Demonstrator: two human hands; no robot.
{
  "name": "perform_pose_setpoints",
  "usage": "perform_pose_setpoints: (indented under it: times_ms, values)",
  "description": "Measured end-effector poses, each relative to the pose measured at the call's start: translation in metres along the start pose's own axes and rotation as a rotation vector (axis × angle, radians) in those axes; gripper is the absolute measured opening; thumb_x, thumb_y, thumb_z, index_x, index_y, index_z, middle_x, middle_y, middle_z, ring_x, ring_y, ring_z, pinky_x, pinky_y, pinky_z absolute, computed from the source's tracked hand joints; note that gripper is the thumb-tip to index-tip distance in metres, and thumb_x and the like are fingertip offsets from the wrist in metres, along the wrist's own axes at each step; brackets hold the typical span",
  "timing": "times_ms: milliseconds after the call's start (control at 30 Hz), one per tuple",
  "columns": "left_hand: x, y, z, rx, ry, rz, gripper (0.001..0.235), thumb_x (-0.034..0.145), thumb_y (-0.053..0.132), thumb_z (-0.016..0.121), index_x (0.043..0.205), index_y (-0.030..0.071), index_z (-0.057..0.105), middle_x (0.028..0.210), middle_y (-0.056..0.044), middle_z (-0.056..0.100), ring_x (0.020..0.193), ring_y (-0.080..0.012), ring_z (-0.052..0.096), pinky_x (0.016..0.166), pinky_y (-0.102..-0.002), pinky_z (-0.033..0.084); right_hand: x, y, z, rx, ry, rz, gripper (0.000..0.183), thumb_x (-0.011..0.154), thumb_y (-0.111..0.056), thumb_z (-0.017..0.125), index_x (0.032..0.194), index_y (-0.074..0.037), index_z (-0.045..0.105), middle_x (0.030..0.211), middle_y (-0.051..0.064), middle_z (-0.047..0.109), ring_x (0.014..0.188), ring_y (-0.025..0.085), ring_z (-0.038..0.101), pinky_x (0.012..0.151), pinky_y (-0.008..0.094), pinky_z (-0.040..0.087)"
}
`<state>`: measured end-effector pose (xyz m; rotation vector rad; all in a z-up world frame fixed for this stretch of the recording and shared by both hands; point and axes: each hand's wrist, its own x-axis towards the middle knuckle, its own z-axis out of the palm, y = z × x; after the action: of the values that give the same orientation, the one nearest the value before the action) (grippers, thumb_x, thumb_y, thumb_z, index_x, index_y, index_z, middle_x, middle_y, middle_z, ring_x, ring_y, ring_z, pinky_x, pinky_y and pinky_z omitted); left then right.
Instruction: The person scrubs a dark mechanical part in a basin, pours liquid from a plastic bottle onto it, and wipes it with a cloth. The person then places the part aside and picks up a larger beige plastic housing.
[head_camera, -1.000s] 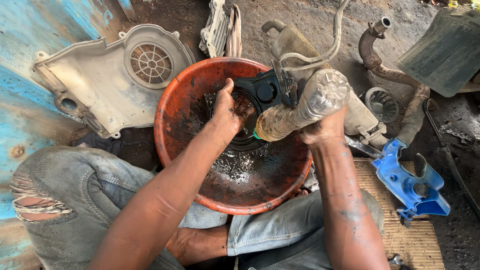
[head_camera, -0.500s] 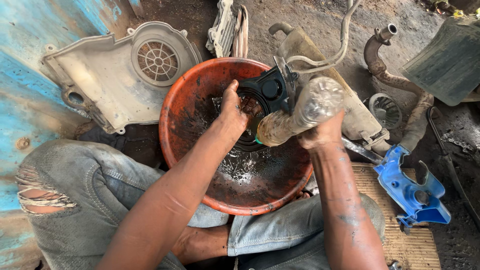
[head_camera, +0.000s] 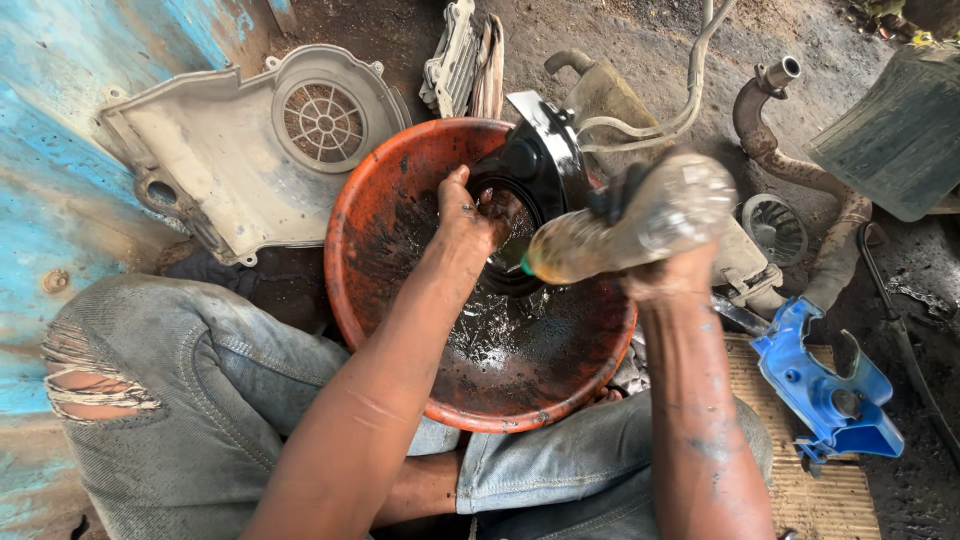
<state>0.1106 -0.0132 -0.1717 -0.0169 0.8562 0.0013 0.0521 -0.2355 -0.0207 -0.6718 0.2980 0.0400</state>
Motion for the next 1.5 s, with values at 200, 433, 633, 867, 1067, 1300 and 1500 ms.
perform_pose_setpoints:
  times_ms: [200,433,633,867,1067,1300,1500]
  values:
    - [-0.03,0.007,0.01,-0.007,-0.166,-0.04,0.045,0.089,0.042,0.039,0.101,0.002,0.057,0.094,-0.017,0.066,0.074,-0.029,0.068,0.055,-0.052,0.058,0.003,-0.027,-0.004,0.161,-0.618,-0.093,0.024,0.112,-0.032,0.064,0.102,-0.01,0.066,0.083,0.006,0.064,0.068,0.019,0.059,0.069,0.037,0.049]
    - [-0.032,0.018,-0.025,0.018,-0.277,0.087,0.047,0.101,0.054,0.056,0.099,0.008,0.064,0.078,-0.008,0.068,0.066,-0.0195,0.067,0.054,-0.039,0.059,0.016,-0.048,-0.013,0.28,-0.418,-0.127,0.028,0.109,-0.036,0.054,0.095,-0.012,0.06,0.084,0.004,0.062,0.07,0.016,0.055,0.068,0.03,0.045]
    - [-0.055,0.017,-0.021,0.445,-0.343,0.051,0.043,0.09,0.049,0.062,0.096,0.007,0.066,0.075,-0.011,0.066,0.064,-0.0257,0.066,0.059,-0.045,0.058,0.021,-0.053,-0.023,0.284,-0.55,-0.063,0.038,0.111,-0.033,0.055,0.077,-0.017,0.059,0.067,0.0,0.06,0.058,0.013,0.056,0.062,0.026,0.044]
    - [-0.147,-0.025,-0.043,2.511,-0.887,0.514,0.06,0.07,0.054,0.079,0.096,0.0,0.074,0.094,-0.024,0.076,0.09,-0.0348,0.075,0.082,-0.046,0.058,0.023,-0.056,-0.017,0.1,-0.157,-0.189,0.026,0.102,-0.034,0.056,0.089,-0.012,0.061,0.076,0.006,0.06,0.061,0.02,0.055,0.064,0.039,0.05]
    - [-0.192,-0.023,-0.035,2.913,-0.92,0.571,0.062,0.068,0.046,0.083,0.1,-0.005,0.069,0.095,-0.027,0.073,0.092,-0.0409,0.074,0.082,-0.047,0.06,0.017,-0.058,-0.016,0.004,-0.166,-0.264,0.022,0.102,-0.026,0.054,0.097,-0.007,0.063,0.086,0.009,0.062,0.072,0.025,0.059,0.068,0.043,0.052]
    - [-0.191,-0.018,-0.048,2.966,-0.979,0.661,0.043,0.067,0.026,0.078,0.097,-0.003,0.071,0.09,-0.026,0.073,0.089,-0.0415,0.073,0.079,-0.049,0.061,0.014,-0.055,-0.014,-0.008,-0.087,-0.217,0.022,0.096,-0.027,0.05,0.092,-0.008,0.062,0.075,0.009,0.061,0.066,0.025,0.061,0.063,0.044,0.053]
    - [-0.168,-0.014,-0.061,3.092,-0.971,0.729,0.036,0.066,0.011,0.075,0.098,-0.003,0.07,0.088,-0.024,0.073,0.087,-0.0383,0.074,0.076,-0.048,0.062,0.021,-0.043,-0.002,0.058,-0.052,-0.084,0.039,0.1,-0.038,0.043,0.094,-0.006,0.064,0.076,0.008,0.061,0.066,0.024,0.058,0.064,0.041,0.051]
